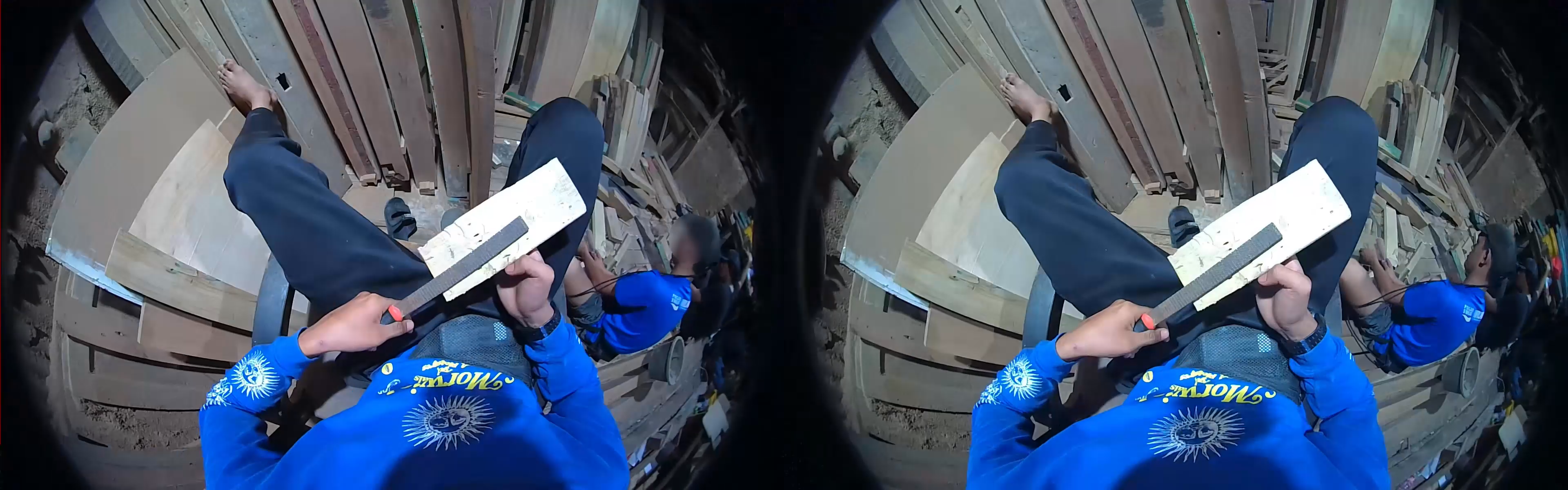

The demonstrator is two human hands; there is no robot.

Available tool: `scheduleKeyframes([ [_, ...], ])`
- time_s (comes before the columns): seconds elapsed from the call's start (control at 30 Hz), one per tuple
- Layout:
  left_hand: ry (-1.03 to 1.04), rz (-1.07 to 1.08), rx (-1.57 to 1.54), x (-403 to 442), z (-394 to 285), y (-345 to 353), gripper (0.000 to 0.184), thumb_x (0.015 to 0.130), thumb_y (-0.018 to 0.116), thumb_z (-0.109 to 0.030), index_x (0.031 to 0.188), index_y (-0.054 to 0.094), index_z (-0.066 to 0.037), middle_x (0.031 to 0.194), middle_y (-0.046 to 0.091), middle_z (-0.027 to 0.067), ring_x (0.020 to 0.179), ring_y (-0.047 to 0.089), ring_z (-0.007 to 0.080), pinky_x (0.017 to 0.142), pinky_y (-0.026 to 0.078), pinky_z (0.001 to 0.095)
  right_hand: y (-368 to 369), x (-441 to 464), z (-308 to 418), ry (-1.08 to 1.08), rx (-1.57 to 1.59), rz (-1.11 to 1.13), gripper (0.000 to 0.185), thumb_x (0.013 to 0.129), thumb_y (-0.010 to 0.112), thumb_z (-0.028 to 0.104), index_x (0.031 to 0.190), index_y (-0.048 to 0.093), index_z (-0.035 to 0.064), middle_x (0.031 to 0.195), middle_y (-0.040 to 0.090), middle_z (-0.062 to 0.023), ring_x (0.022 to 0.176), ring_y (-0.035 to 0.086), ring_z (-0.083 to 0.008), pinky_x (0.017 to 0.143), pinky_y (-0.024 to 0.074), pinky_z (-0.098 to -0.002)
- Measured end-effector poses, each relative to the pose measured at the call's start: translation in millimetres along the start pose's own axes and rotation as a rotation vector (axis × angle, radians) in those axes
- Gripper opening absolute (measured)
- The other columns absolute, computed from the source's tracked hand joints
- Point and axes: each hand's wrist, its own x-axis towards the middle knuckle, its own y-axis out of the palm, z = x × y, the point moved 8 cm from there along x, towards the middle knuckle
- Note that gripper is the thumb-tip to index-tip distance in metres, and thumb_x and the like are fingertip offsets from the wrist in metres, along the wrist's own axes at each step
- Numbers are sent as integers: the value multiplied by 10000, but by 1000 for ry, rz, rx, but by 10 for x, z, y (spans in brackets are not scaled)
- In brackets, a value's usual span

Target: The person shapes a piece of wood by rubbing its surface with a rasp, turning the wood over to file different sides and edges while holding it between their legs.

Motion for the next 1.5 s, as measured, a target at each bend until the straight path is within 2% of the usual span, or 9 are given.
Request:
scheduleKeyframes([
  [0.23, 66, 41, -41, -24, -65, 64, 333, 950, 652, -307, 910, 662, 24, 545, 567, 50, 458, 552, 115, 471, 448, 300, 222, -201, -514, 272, -90, 2, 567, 656, 514, -11, 1220, 543, -59, 1122, 647, -122, 1066, 607, -235, 985, 421, -313],
  [0.5, -6, -3, -6, -35, -61, -33, 338, 947, 636, -306, 933, 656, 31, 589, 615, 108, 456, 598, 160, 514, 476, 325, 66, -3, -12, 23, -9, -4, 590, 638, 454, 14, 1216, 523, -89, 1178, 624, -169, 1141, 580, -299, 1058, 390, -382],
  [0.77, 163, -15, -9, -7, -69, 45, 343, 949, 656, -305, 822, 627, 13, 525, 548, 49, 454, 553, 116, 464, 443, 301, 181, -198, -479, 275, -64, 50, 564, 648, 503, -15, 1209, 540, -53, 1138, 622, -122, 1080, 574, -225, 969, 415, -307],
  [1.03, 75, -3, 5, -2, -5, 19, 344, 950, 652, -325, 861, 635, 7, 519, 542, 40, 449, 546, 110, 463, 443, 305, 19, -50, -89, 56, 11, -15, 562, 629, 472, 6, 1176, 551, -93, 1119, 652, -177, 1086, 614, -306, 1023, 428, -388],
  [1.13, 21, 4, -6, -18, -26, 9, 322, 941, 640, -291, 917, 670, 28, 579, 603, 136, 497, 610, 196, 532, 476, 351, 68, -72, -96, 59, 38, -21, 539, 649, 471, -10, 1176, 555, -81, 1119, 648, -157, 1080, 609, -280, 1008, 425, -366],
  [1.27, 5, 29, -5, 6, 41, 67, 353, 952, 649, -331, 851, 634, 7, 525, 540, 31, 443, 521, 98, 459, 435, 296, 226, -182, -411, 255, -43, -3, 525, 665, 496, -26, 1186, 548, -63, 1125, 625, -124, 1092, 577, -232, 987, 414, -331],
  [1.33, 252, -58, 14, -24, -141, 35, 352, 952, 651, -329, 844, 630, 5, 514, 536, 32, 444, 523, 100, 459, 433, 293, 201, -209, -542, 286, -63, -18, 538, 642, 521, -20, 1177, 562, -58, 1131, 630, -115, 1091, 577, -224, 979, 413, -307],
  [1.37, 22, 50, 3, 0, 34, 79, 352, 949, 656, -324, 853, 625, 13, 518, 540, 37, 448, 531, 103, 464, 438, 291, 176, -199, -529, 293, -64, -7, 531, 645, 517, -18, 1172, 569, -61, 1130, 636, -121, 1090, 582, -227, 979, 413, -306],
  [1.5, 33, 13, -22, -12, -25, 22, 356, 948, 657, -327, 863, 629, 18, 525, 552, 43, 463, 563, 108, 470, 453, 297, 122, -73, -221, 160, -13, 0, 525, 649, 475, -9, 1158, 574, -86, 1121, 653, -158, 1079, 607, -265, 1003, 422, -348],
])
